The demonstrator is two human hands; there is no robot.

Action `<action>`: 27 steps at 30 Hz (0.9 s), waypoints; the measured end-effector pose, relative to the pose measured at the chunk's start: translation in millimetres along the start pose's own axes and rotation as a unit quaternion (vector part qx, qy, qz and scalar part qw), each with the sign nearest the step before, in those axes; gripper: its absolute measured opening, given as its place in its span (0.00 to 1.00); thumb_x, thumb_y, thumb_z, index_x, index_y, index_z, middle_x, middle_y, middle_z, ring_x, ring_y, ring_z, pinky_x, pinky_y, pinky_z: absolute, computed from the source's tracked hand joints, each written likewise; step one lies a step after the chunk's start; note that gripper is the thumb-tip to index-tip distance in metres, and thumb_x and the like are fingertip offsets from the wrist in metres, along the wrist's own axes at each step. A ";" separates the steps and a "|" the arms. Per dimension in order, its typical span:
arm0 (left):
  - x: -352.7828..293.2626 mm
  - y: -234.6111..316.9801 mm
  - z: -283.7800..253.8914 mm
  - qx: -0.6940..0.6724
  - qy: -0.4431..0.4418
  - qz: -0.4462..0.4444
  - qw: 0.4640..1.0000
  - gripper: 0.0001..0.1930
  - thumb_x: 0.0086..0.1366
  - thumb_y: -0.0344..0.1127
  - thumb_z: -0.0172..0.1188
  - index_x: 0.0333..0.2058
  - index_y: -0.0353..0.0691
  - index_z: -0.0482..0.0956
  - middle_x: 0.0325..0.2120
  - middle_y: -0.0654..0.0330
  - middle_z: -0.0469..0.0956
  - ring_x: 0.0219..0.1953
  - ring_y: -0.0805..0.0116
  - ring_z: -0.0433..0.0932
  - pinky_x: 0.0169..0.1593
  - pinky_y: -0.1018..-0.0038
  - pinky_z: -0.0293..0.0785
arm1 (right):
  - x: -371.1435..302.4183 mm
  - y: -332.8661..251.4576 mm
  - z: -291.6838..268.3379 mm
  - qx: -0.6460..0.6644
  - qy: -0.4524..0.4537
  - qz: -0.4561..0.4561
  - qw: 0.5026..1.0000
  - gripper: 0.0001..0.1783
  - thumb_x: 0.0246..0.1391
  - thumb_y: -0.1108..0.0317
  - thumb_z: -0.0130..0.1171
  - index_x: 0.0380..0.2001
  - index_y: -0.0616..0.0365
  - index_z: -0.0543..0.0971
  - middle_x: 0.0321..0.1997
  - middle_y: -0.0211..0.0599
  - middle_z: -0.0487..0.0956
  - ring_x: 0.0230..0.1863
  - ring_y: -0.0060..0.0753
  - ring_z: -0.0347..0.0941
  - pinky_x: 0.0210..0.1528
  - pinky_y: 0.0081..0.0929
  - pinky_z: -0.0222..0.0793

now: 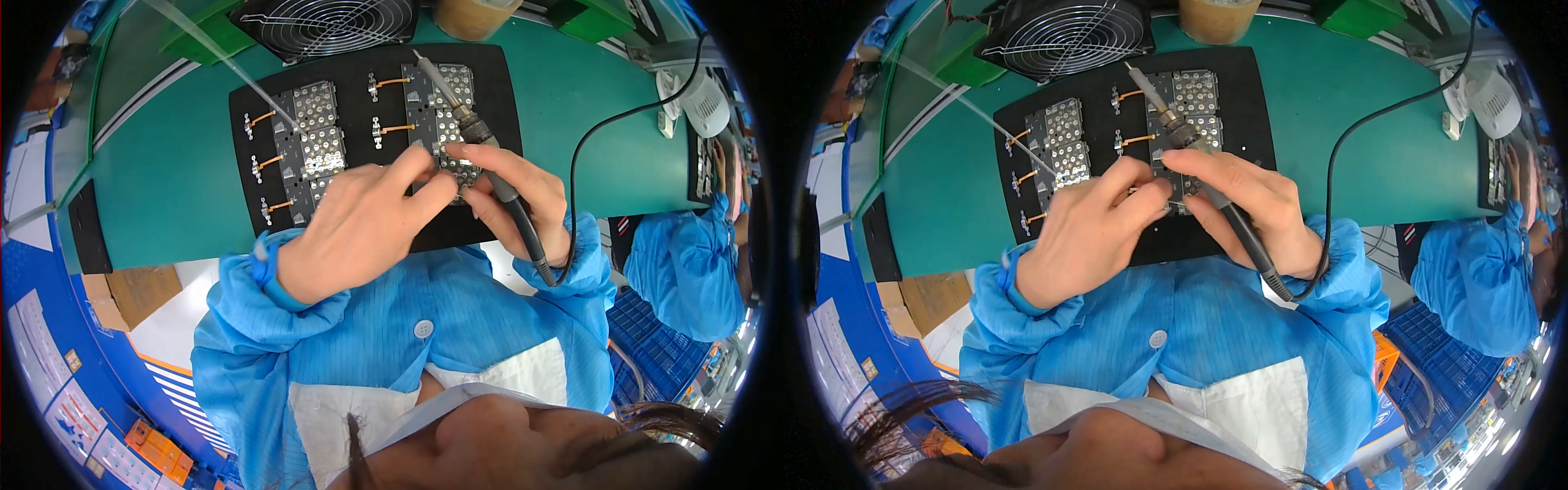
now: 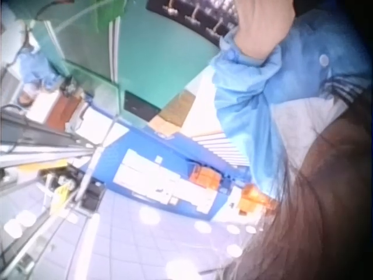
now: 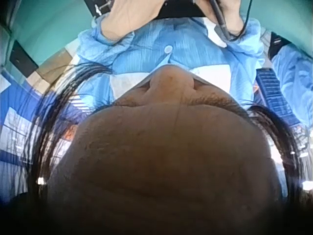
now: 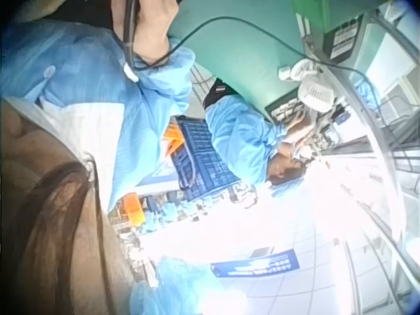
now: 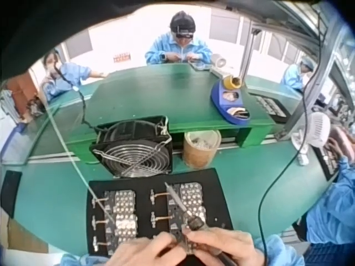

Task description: The person solders electronic components onto printed circuit boards using a soldering iron and solder wire, with a fume extractor in use.

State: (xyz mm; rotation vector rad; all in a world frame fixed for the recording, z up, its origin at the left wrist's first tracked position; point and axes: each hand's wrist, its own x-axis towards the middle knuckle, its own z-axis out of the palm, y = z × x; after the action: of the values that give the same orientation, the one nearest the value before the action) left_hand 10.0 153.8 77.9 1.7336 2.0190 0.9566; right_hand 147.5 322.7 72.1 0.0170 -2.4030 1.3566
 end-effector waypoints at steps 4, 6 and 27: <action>-17.9 -22.8 1.2 0.038 0.002 0.005 0.999 0.12 0.55 0.22 0.63 0.39 0.39 0.79 0.29 0.58 0.71 0.25 0.60 0.76 0.28 0.69 0.71 | -7.7 3.7 -5.0 0.015 -0.039 0.066 0.997 0.25 0.48 0.86 0.58 0.52 0.64 0.75 0.47 0.50 0.80 0.43 0.45 0.81 0.44 0.30 0.76; -24.4 -27.3 5.1 -0.053 -0.008 -0.013 0.998 0.11 0.56 0.23 0.63 0.39 0.38 0.80 0.28 0.58 0.71 0.25 0.63 0.75 0.29 0.70 0.70 | -11.2 9.2 -0.7 0.034 -0.058 0.073 0.995 0.24 0.49 0.86 0.58 0.52 0.64 0.76 0.48 0.48 0.80 0.43 0.44 0.81 0.45 0.30 0.75; -32.1 -42.8 11.1 -0.019 0.215 -0.136 0.967 0.05 0.56 0.18 0.63 0.32 0.32 0.81 0.37 0.61 0.70 0.30 0.76 0.74 0.29 0.83 0.69 | -0.1 30.1 -15.9 -0.110 0.034 -0.016 0.993 0.13 0.46 0.72 0.67 0.38 0.62 0.81 0.25 0.42 0.81 0.23 0.35 0.79 0.25 0.24 0.72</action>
State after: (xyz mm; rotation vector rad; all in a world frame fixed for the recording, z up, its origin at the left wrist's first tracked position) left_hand -8.1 124.3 35.7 1.2593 2.3999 1.3518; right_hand 146.9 352.0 54.6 -0.0485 -2.4693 1.0558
